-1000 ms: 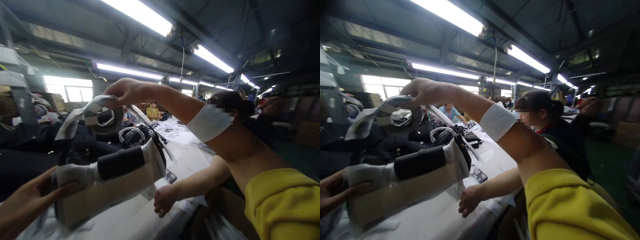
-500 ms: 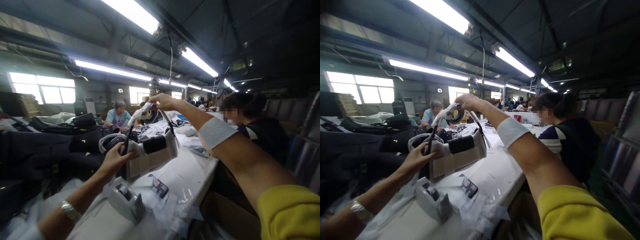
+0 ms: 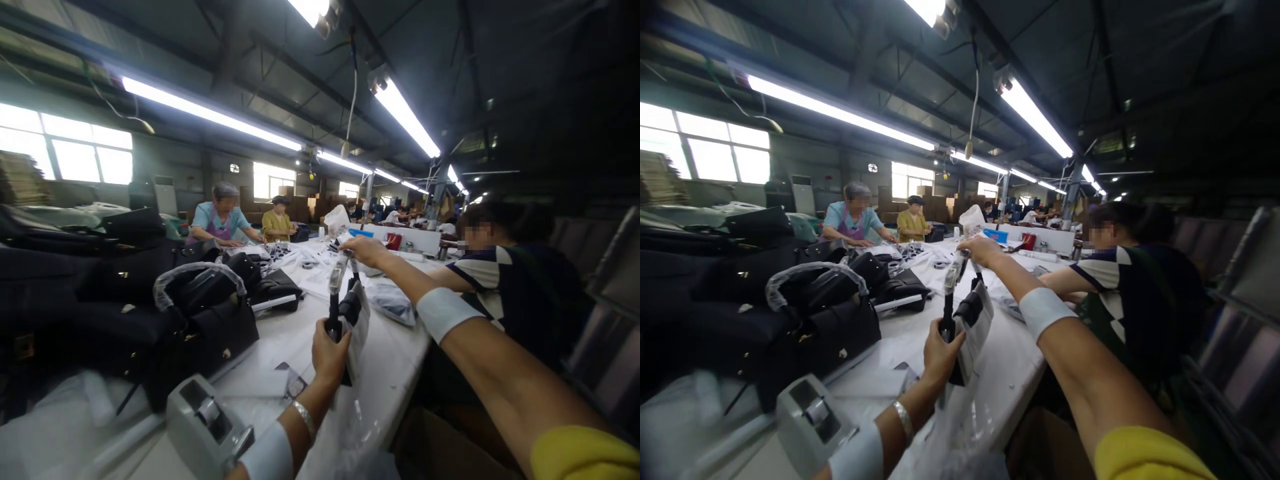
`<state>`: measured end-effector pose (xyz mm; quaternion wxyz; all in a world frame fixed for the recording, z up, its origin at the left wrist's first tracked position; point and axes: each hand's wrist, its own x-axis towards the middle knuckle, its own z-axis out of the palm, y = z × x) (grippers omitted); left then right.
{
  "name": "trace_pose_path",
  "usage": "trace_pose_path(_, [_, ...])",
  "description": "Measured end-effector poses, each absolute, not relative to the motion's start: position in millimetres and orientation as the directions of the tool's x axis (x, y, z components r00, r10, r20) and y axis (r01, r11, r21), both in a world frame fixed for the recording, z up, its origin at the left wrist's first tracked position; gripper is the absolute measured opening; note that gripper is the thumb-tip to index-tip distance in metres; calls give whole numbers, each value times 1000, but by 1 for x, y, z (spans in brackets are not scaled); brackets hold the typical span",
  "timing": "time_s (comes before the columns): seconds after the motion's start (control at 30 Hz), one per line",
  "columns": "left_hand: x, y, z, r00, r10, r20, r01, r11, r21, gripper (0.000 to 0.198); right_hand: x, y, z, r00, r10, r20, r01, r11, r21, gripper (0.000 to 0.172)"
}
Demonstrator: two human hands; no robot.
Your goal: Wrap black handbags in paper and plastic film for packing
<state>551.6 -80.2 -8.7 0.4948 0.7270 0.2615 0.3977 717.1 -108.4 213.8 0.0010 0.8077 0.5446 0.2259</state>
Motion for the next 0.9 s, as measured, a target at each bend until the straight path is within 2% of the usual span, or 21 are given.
trace_pose_path(0.27, [585,-107,-57,625,720,300,6,-389,921,46,756,-124,145,258,910,326,924,-331,192,40])
trace_pose_path(0.43, [594,-93,-57,608,714,347,-15,-426,905,45,777,-130,141,268,875,404,936,-336,107,41])
trace_pose_path(0.57, [601,-83,-59,590,737,328,2,-408,913,50,786,-129,133,277,866,417,944,-326,48,42])
trace_pose_path(0.7, [601,-78,-66,605,729,321,1,-404,915,66,787,-131,108,286,868,405,953,-303,-24,44])
trace_pose_path(0.8, [597,-74,-69,636,710,302,2,-393,919,87,788,-139,91,337,833,439,940,-324,-106,55])
trace_pose_path(0.9, [592,-70,-71,682,677,279,2,-383,924,95,786,-147,79,401,785,472,916,-345,-205,63])
